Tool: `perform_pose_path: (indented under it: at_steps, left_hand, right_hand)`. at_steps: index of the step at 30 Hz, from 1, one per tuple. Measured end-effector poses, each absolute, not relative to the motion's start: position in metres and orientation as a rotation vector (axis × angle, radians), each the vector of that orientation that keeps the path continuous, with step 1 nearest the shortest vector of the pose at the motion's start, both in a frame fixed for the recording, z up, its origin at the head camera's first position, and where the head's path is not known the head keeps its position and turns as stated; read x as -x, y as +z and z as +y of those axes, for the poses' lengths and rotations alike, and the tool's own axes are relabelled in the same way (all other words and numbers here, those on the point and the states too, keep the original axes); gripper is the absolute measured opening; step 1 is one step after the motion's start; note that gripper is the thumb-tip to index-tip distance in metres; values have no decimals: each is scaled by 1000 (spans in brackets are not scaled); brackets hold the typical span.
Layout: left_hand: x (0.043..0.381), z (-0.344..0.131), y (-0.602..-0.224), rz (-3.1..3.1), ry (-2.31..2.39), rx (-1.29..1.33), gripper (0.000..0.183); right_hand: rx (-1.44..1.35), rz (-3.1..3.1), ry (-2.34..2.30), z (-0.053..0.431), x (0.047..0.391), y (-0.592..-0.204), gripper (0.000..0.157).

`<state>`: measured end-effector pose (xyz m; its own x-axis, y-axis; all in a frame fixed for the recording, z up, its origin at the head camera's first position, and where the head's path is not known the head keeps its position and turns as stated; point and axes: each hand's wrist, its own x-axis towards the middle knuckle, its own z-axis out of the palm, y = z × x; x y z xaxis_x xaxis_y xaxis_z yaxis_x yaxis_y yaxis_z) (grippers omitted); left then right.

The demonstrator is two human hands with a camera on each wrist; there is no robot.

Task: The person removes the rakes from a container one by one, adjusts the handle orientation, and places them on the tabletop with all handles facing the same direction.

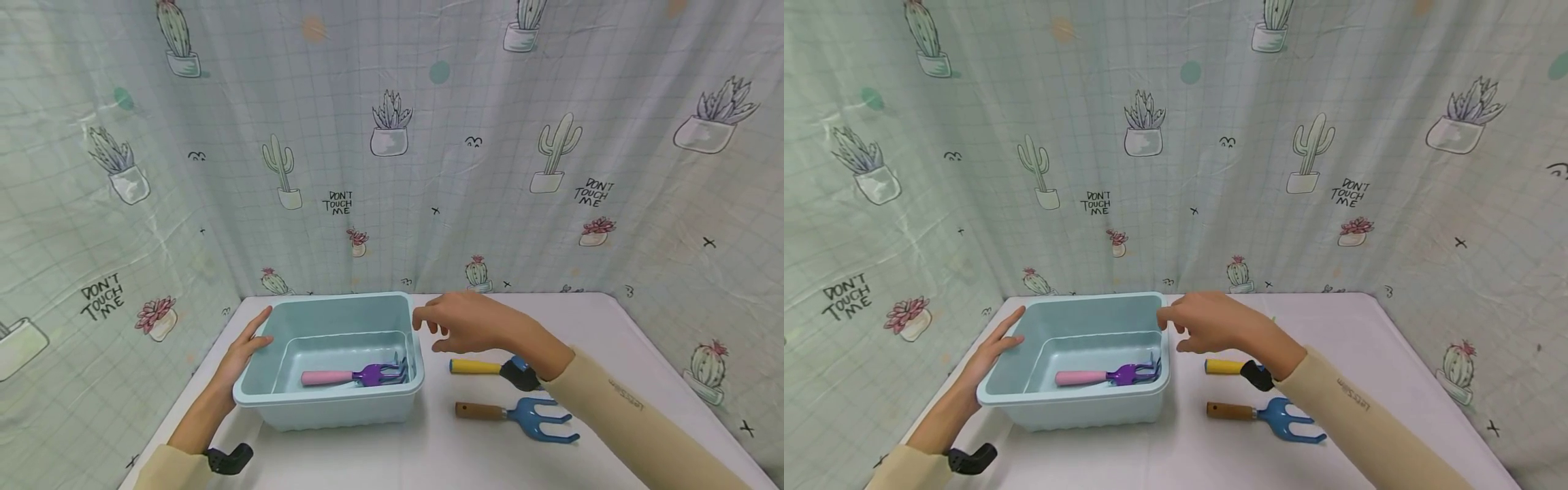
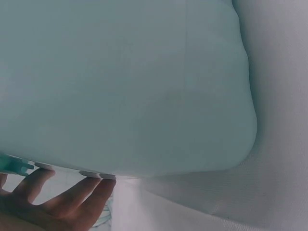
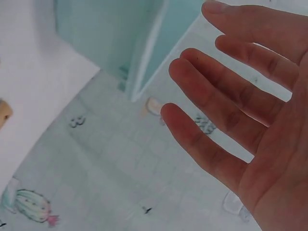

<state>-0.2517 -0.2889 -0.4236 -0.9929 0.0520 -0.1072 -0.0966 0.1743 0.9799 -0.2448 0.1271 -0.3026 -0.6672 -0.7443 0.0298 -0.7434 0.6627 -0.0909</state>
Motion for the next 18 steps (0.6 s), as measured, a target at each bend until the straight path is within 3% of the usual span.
perform_pose_path:
  at_steps: [18]
  left_hand:
    - [251,-289,-420,2319,1950,37,60]
  right_hand:
    - [1504,2629,-172,45,273,-270,32]
